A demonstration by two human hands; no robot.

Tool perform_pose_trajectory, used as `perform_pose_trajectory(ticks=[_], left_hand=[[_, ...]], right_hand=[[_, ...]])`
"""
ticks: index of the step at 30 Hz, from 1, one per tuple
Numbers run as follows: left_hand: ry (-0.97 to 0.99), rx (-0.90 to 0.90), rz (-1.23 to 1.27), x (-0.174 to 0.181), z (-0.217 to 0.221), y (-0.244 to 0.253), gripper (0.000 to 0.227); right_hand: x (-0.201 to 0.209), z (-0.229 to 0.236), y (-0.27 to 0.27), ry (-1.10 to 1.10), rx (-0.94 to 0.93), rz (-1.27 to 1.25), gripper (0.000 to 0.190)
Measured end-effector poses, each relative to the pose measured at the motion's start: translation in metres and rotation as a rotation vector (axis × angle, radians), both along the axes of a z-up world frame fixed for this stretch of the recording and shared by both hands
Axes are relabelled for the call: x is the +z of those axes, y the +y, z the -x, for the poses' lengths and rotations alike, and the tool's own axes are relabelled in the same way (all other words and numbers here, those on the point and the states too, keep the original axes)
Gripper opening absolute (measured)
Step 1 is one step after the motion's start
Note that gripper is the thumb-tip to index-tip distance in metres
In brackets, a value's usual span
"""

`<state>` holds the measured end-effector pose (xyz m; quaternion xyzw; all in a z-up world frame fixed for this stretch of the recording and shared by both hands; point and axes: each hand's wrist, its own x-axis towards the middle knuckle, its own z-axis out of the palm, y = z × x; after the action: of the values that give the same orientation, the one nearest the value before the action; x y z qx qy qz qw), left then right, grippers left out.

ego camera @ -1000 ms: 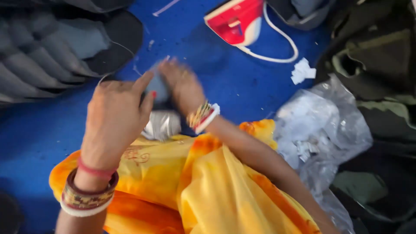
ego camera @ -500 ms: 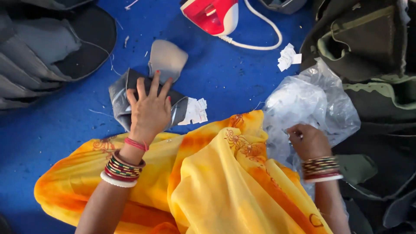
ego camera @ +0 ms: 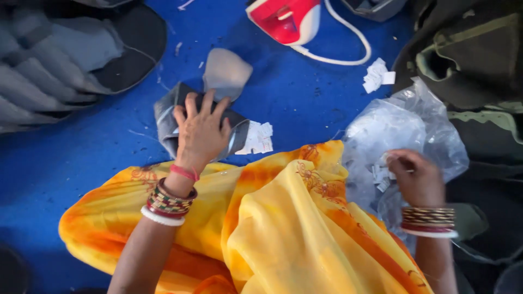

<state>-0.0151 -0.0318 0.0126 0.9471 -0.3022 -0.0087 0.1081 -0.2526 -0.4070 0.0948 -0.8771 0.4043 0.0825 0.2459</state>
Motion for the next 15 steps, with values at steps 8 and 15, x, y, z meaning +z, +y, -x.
perform_pose_trajectory(ticks=[8,15], left_hand=[[0.145,0.127,0.099,0.013,-0.014,0.001,0.072],[0.109,0.144,0.097,0.012,-0.019,0.001,0.075]], right_hand=[[-0.022,-0.191,0.119,-0.344,0.224,-0.878,0.018],[-0.154,-0.288,0.19,-0.507,0.281,-0.782,0.015]])
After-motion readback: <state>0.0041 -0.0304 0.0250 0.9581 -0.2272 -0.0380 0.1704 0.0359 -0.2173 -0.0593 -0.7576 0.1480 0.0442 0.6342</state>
